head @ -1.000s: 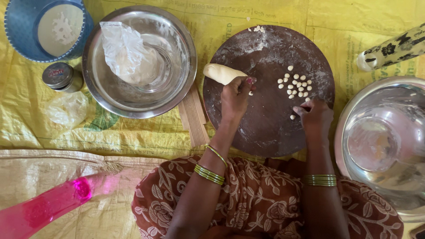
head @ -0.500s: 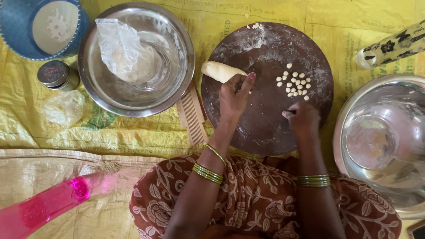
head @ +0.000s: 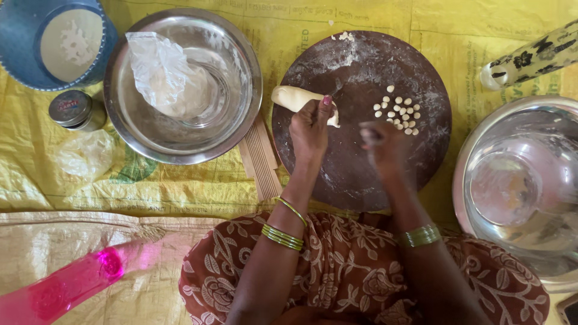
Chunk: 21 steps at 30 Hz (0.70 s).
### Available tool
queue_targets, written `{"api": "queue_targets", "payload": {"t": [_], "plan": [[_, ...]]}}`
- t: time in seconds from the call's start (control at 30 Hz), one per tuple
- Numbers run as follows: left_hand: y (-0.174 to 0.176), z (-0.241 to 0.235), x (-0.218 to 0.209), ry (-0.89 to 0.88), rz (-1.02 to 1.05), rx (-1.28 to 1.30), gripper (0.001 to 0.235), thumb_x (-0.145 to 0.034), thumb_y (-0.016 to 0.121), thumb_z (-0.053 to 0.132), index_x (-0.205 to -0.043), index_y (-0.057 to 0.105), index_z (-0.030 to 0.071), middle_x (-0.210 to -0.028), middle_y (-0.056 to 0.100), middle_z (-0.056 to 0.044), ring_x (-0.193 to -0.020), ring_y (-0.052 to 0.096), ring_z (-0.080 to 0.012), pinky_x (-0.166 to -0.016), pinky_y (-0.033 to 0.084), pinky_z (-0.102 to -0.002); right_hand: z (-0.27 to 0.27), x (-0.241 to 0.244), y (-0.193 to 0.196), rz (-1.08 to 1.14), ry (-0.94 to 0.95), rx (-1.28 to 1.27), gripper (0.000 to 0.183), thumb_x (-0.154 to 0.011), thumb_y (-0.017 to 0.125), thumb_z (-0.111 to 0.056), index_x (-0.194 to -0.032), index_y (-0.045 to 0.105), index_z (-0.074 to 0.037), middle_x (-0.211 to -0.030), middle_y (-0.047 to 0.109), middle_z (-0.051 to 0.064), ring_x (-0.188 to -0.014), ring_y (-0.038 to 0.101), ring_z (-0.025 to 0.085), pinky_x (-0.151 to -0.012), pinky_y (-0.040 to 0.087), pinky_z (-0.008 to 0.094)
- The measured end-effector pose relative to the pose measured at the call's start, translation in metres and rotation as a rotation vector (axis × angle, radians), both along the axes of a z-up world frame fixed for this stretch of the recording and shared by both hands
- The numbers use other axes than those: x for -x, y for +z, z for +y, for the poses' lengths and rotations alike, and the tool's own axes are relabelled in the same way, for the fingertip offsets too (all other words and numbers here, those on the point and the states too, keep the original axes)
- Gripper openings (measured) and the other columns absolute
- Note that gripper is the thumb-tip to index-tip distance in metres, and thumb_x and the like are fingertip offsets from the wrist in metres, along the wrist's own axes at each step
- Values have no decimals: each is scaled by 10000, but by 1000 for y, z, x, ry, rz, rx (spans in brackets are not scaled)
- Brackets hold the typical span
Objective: The person pinches off small pieces of dough from a larger lump and rolls them into balls. They then use a wooden ridged tool to press and shape each dough ball into a ridged form, placing the shaped pieces on a wooden board.
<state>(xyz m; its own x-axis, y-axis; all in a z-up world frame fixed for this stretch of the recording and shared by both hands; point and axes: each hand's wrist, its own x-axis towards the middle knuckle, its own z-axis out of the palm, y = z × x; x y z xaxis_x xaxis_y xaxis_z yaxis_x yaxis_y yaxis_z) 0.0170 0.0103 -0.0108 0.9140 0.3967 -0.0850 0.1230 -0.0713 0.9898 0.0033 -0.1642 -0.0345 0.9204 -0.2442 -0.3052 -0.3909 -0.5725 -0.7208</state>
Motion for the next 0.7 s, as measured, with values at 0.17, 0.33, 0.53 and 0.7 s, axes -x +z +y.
{"api": "queue_targets", "payload": {"t": [0.17, 0.33, 0.53, 0.7], "plan": [[6, 5, 2, -11, 66, 17, 352, -983, 703, 345, -849, 739, 21, -638, 676, -48, -539, 541, -82, -480, 436, -292, 54, -9, -24, -554, 374, 372, 398, -786, 816, -143, -1125, 693, 27, -984, 620, 174, -820, 653, 317, -712, 558, 415], [1, 3, 3, -20, 120, -12, 350, -971, 694, 360, -910, 760, 22, -679, 702, -107, -592, 627, -170, -553, 484, -342, 60, -11, -41, -727, 382, 475, 132, -891, 743, -81, -904, 627, -18, -937, 585, 159, -864, 628, 366, -737, 530, 476], [-19, 2, 6, -162, 314, -162, 357, -996, 657, 364, -968, 792, 35, -880, 739, -220, -839, 706, -340, -752, 517, -403, 46, -14, -45, -727, 546, 481, 106, -899, 694, -43, -869, 600, -3, -876, 571, 168, -806, 616, 374, -696, 524, 491], [-26, 2, 10, -209, 393, 150, 335, -960, 648, 334, -989, 759, 20, -830, 740, -180, -753, 684, -214, -683, 523, -408, 42, -7, -36, -564, 621, 509, 90, -873, 671, -6, -963, 672, -11, -919, 629, 182, -817, 675, 375, -705, 568, 472]]}}
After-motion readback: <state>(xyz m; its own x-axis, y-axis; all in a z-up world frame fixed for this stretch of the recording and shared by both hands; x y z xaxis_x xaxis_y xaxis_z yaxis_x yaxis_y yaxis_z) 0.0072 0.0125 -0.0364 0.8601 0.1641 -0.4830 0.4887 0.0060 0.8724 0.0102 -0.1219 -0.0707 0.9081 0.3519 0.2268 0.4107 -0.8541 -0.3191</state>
